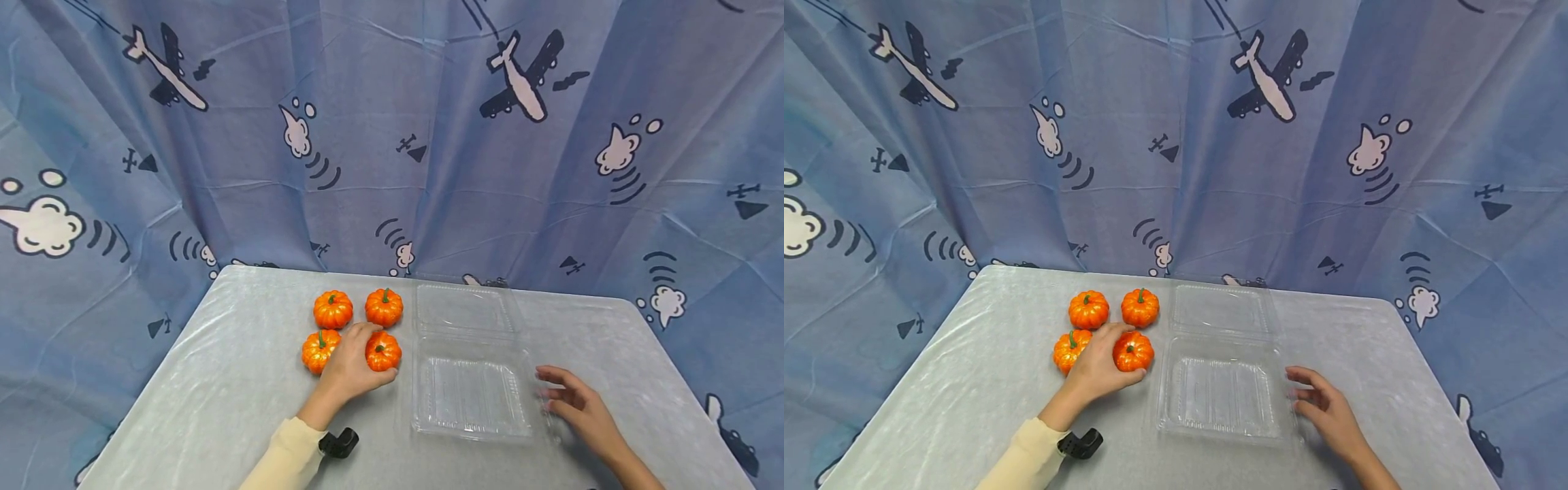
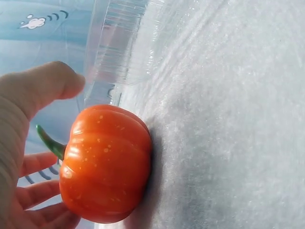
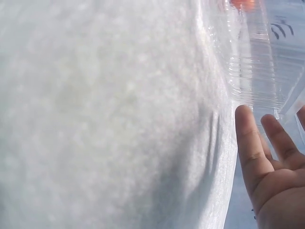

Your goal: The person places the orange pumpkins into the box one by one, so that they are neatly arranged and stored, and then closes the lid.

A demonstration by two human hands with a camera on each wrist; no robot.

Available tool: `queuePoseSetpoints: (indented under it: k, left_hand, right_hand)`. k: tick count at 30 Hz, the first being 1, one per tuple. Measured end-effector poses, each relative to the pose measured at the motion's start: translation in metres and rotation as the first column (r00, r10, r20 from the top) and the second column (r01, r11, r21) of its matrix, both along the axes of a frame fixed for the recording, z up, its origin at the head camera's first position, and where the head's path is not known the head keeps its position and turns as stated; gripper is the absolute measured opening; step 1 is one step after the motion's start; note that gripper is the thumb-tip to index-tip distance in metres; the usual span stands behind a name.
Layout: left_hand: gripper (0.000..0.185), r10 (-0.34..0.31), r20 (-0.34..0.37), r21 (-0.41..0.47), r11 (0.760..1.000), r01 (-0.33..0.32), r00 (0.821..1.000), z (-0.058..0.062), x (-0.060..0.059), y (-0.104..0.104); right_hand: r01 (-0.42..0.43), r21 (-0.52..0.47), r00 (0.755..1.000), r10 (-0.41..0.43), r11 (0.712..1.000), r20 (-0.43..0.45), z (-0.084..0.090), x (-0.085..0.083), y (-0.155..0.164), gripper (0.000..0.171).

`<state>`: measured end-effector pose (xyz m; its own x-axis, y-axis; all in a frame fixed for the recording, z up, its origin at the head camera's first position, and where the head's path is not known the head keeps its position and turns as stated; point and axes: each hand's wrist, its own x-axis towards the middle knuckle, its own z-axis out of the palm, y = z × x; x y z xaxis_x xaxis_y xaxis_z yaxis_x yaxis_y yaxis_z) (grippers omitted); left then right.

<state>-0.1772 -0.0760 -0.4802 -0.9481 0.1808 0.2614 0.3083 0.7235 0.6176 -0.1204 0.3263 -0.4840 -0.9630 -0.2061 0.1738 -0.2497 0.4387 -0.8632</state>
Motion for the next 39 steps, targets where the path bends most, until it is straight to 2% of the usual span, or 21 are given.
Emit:
queuePoseSetpoints:
  k: [5, 10, 13, 19, 22, 34, 39]
  left_hand:
    - [0.066, -0.01, 0.02, -0.028, 1.0, 0.011, 1.0, 0.0, -0.001, 0.0]
    - [0.063, -0.019, 0.041, -0.05, 0.999, 0.021, 0.999, 0.0, -0.003, -0.001]
    - [0.062, -0.026, 0.026, -0.067, 0.997, 0.028, 0.999, 0.0, -0.004, -0.002]
    - [0.061, -0.038, -0.014, -0.076, 0.996, 0.036, 0.999, -0.001, -0.004, -0.002]
    - [0.061, -0.033, -0.017, -0.068, 0.997, 0.032, 0.999, 0.0, -0.003, -0.002]
    - [0.059, 0.017, -0.046, 0.054, 0.998, -0.014, 0.999, 0.022, 0.004, 0.0]
    - [0.059, 0.003, -0.069, 0.083, 0.997, 0.003, 0.998, 0.028, 0.007, 0.005]
  right_hand:
    - [-0.017, -0.012, 1.0, 0.017, 1.0, -0.001, -0.002, 0.0, 0.0, 0.044]
    - [-0.01, -0.007, 0.999, 0.01, 1.0, 0.035, -0.001, -0.001, -0.001, 0.044]
    - [-0.015, -0.02, 0.999, 0.016, 1.0, 0.046, -0.001, -0.001, -0.001, 0.044]
    - [-0.097, -0.111, 0.995, 0.1, 0.989, 0.022, -0.003, -0.001, 0.001, 0.043]
    - [-0.106, -0.14, 0.993, 0.112, 0.985, 0.04, -0.003, -0.002, 0.001, 0.042]
    - [-0.003, -0.168, 0.979, 0.038, 0.986, 0.202, 0.001, 0.0, -0.003, 0.044]
    - [0.016, -0.179, 0.974, 0.025, 0.984, 0.224, 0.002, 0.002, -0.005, 0.046]
